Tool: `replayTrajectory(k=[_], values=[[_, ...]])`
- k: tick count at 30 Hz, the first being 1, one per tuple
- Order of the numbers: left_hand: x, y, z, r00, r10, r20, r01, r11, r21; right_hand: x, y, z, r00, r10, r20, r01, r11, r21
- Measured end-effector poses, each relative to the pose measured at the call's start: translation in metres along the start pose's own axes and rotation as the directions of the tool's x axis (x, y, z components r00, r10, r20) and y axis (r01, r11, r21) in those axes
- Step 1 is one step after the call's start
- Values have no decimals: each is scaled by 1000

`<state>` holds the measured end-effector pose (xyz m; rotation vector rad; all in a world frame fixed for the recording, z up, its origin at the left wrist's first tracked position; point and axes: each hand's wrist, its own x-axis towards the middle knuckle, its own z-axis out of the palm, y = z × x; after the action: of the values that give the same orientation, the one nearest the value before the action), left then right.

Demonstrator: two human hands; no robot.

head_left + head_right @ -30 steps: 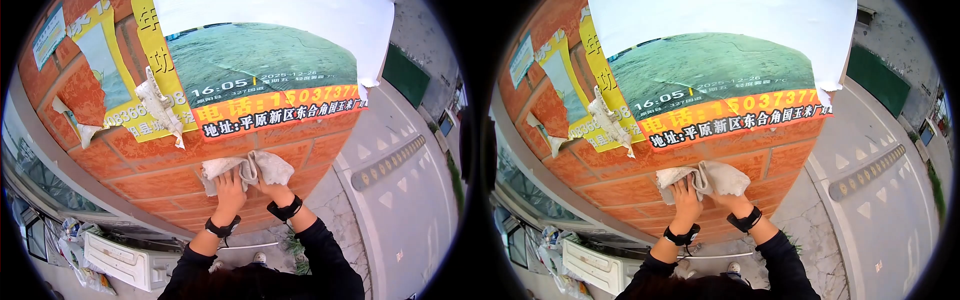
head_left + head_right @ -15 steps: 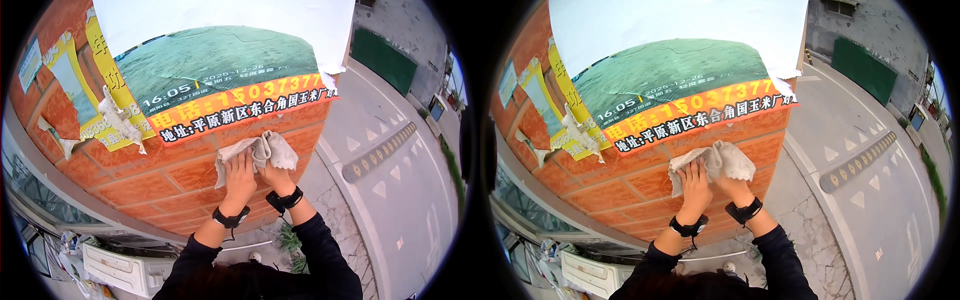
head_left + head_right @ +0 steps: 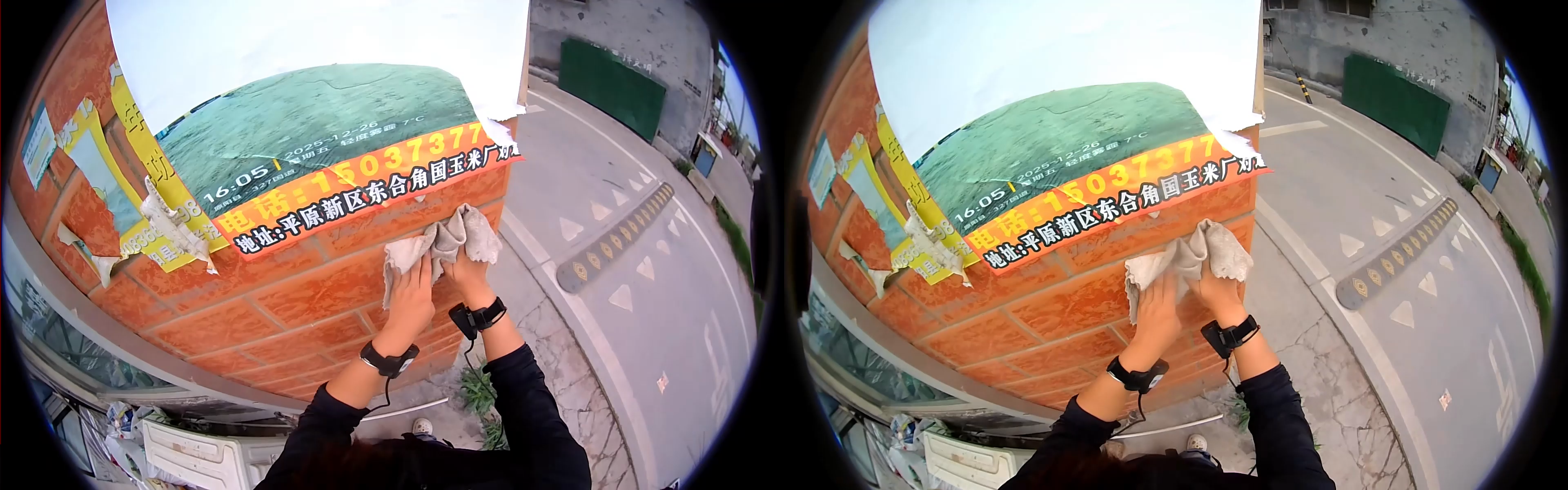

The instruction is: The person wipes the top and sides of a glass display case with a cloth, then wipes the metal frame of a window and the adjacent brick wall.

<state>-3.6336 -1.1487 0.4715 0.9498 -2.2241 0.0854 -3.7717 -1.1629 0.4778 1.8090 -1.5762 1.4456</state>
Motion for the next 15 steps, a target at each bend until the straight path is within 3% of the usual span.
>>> replayTrajectory(k=[3,4,6,7,9,12,14,15], values=[[10,7,8,999,42,24,-42,999,-20,-15,29,9,1000,-23,16,25,993,-116],[9,7,12,991,70,111,-71,997,-2,-44,56,33,989,109,101,-108,994,-9],[-2,3,24,958,107,267,-135,987,86,-83,62,47,970,175,170,-179,984,10],[-14,-2,34,957,115,267,-143,986,85,-108,63,58,968,177,177,-160,981,-107],[-36,-14,50,941,173,293,-223,964,148,-129,60,61,964,184,191,-168,981,-99],[-15,-5,32,945,147,291,-195,971,142,-107,61,50,965,223,137,-223,975,-11],[5,9,14,948,123,292,-169,976,136,-68,60,30,946,296,133,-318,926,202],[16,14,8,968,134,212,-160,981,110,-47,52,15,964,260,50,-265,956,127]])
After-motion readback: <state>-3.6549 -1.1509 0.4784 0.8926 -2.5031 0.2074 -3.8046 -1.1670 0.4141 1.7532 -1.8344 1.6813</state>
